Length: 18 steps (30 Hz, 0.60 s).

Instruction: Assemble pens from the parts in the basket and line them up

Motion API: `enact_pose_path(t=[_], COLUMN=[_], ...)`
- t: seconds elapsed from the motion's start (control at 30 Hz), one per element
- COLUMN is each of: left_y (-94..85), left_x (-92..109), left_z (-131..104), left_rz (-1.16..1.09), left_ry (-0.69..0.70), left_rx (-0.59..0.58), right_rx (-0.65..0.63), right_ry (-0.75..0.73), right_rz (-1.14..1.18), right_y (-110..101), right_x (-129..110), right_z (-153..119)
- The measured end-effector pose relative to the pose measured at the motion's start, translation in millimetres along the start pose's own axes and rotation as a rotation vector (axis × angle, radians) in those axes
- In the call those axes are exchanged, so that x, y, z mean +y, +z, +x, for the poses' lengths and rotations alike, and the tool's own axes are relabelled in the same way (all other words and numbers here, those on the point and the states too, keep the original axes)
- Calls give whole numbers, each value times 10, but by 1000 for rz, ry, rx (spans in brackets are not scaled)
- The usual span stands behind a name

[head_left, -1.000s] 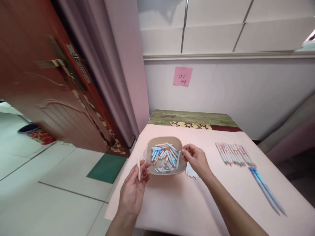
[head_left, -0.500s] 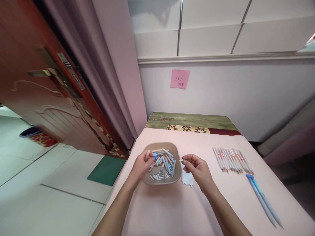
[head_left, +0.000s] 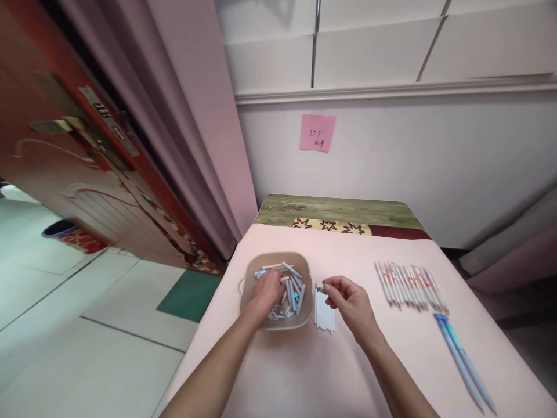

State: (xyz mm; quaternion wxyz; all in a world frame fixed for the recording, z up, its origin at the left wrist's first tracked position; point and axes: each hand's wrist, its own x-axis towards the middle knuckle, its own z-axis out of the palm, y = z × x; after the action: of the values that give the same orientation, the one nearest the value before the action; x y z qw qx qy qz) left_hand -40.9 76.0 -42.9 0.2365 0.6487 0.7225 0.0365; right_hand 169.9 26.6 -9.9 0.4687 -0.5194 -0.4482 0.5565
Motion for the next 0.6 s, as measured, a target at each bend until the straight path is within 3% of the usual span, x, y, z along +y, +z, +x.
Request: enact_pose_path(t=[0.13,0.33,0.37,0.47,0.6], left_y=[-18,-269,-295,-304,-262], left_x=[39,-92,-121,-145,19], left_z=[1,-256,-320,-492,-658], left_rz=[14,-86,-176,-767,-1412], left_ry=[14,25,33,8,-128], left_rx=[43,209,236,260,32], right_rx=[-6,-1,-1,8,-9], right_ry=[-12,-45,-46,-39,-37], right_rz=[11,-52,-57,-19,48], right_y=[3,-73,-80,-46,100], right_x=[-5,-3,7,50,59], right_z=[11,-4,-4,-1,-42])
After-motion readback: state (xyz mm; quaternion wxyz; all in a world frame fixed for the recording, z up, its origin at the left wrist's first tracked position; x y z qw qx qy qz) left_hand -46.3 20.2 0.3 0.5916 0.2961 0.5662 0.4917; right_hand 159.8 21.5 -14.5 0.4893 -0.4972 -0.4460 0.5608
